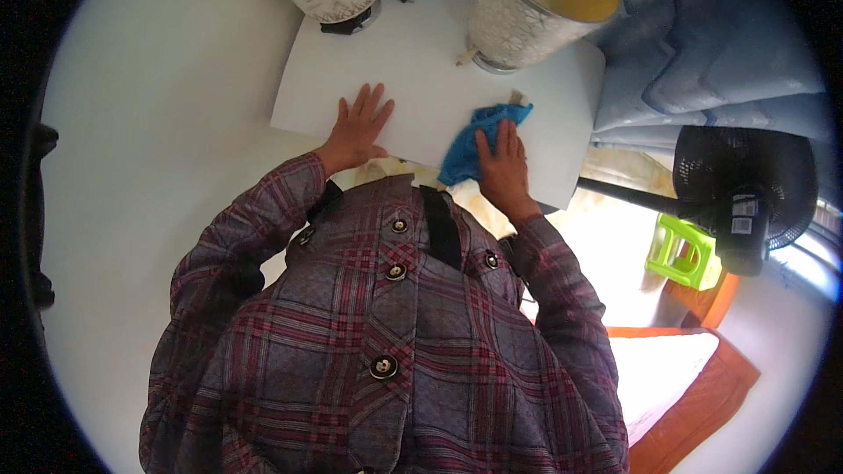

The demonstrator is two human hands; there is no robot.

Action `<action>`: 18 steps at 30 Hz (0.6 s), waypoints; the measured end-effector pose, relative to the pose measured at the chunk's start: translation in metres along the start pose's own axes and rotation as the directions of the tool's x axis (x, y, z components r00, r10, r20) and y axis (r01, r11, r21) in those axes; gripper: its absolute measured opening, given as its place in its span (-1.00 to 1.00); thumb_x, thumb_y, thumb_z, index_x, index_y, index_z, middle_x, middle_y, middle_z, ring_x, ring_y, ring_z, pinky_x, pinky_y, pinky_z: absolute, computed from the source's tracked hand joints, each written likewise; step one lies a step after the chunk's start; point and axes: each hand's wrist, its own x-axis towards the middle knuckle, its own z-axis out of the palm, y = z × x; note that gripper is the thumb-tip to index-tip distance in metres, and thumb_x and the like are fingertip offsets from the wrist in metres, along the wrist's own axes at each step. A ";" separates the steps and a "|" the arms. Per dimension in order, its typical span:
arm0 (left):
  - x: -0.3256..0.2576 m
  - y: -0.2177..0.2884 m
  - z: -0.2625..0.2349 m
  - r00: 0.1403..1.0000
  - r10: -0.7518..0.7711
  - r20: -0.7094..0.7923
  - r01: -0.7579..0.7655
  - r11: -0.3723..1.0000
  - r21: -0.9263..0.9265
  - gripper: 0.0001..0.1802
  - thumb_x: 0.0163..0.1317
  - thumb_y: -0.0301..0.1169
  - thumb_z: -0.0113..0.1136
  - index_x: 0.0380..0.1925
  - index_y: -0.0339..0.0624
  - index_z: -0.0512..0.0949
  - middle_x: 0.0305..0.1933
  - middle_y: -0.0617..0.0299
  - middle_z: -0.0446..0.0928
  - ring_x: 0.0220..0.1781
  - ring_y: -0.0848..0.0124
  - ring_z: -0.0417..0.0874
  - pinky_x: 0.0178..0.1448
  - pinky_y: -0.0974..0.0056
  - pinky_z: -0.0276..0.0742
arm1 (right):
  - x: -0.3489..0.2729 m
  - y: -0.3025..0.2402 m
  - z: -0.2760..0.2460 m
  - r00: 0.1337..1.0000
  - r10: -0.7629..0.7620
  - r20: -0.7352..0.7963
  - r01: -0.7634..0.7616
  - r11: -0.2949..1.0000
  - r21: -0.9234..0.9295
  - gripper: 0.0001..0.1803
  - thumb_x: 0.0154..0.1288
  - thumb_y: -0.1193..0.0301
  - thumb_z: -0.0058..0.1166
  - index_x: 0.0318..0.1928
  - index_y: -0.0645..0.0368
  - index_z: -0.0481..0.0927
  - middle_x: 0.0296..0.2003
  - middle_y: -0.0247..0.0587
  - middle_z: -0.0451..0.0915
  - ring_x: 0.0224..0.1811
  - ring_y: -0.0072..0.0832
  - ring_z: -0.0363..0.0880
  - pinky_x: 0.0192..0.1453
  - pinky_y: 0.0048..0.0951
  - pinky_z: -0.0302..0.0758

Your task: The person wipes a standing fan with a blue cloth, then cleans a white cabinet by opening and closing its door. They move two lampshades aside, wipe the cabinet top, and return the lampshades to their original positions.

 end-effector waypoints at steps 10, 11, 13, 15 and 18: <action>-0.041 -0.072 0.024 0.870 -0.402 -0.286 0.394 0.915 -0.089 0.10 0.23 0.24 0.04 0.44 -0.42 -0.11 0.53 -0.35 -0.36 0.56 -0.25 -0.40 0.48 -0.34 -0.38 | -0.037 0.033 0.008 0.802 0.597 -0.008 -0.594 0.796 -0.115 -0.07 0.21 -0.08 0.16 0.40 0.18 0.12 0.30 0.64 0.02 0.34 0.46 0.06 0.31 0.27 0.16; -0.042 -0.074 0.026 0.880 -0.391 -0.271 0.379 0.920 -0.098 0.11 0.24 0.24 0.04 0.44 -0.42 -0.12 0.53 -0.36 -0.36 0.56 -0.25 -0.40 0.48 -0.34 -0.38 | -0.024 0.026 0.011 0.785 0.619 -0.004 -0.617 0.782 -0.085 -0.07 0.20 -0.08 0.16 0.40 0.19 0.12 0.29 0.65 0.02 0.34 0.47 0.05 0.32 0.27 0.15; -0.042 -0.076 0.027 0.889 -0.375 -0.262 0.365 0.927 -0.086 0.11 0.24 0.23 0.04 0.44 -0.43 -0.13 0.52 -0.37 -0.36 0.56 -0.26 -0.41 0.48 -0.34 -0.38 | 0.001 0.002 0.015 0.945 0.326 -0.008 -0.324 0.938 -0.121 -0.08 0.18 -0.01 0.21 0.39 0.22 0.14 0.30 0.66 0.01 0.36 0.47 0.01 0.38 0.25 0.06; -0.041 -0.075 0.027 0.888 -0.354 -0.293 0.340 0.935 -0.100 0.10 0.24 0.20 0.06 0.44 -0.44 -0.13 0.52 -0.37 -0.35 0.56 -0.26 -0.40 0.48 -0.35 -0.38 | 0.025 -0.025 0.020 0.997 0.061 -0.050 -0.063 0.997 -0.052 -0.14 0.17 0.12 0.23 0.38 0.22 0.18 0.34 0.64 -0.04 0.39 0.44 -0.01 0.41 0.22 0.04; -0.046 -0.076 0.020 0.913 -0.338 -0.228 0.327 0.941 -0.084 0.08 0.23 0.15 0.12 0.44 -0.44 -0.10 0.52 -0.38 -0.34 0.56 -0.27 -0.38 0.48 -0.36 -0.38 | 0.038 -0.046 0.010 0.987 -0.114 0.110 0.125 0.987 -0.096 -0.13 0.13 0.17 0.25 0.39 0.18 0.18 0.36 0.55 -0.02 0.42 0.38 -0.01 0.41 0.20 0.06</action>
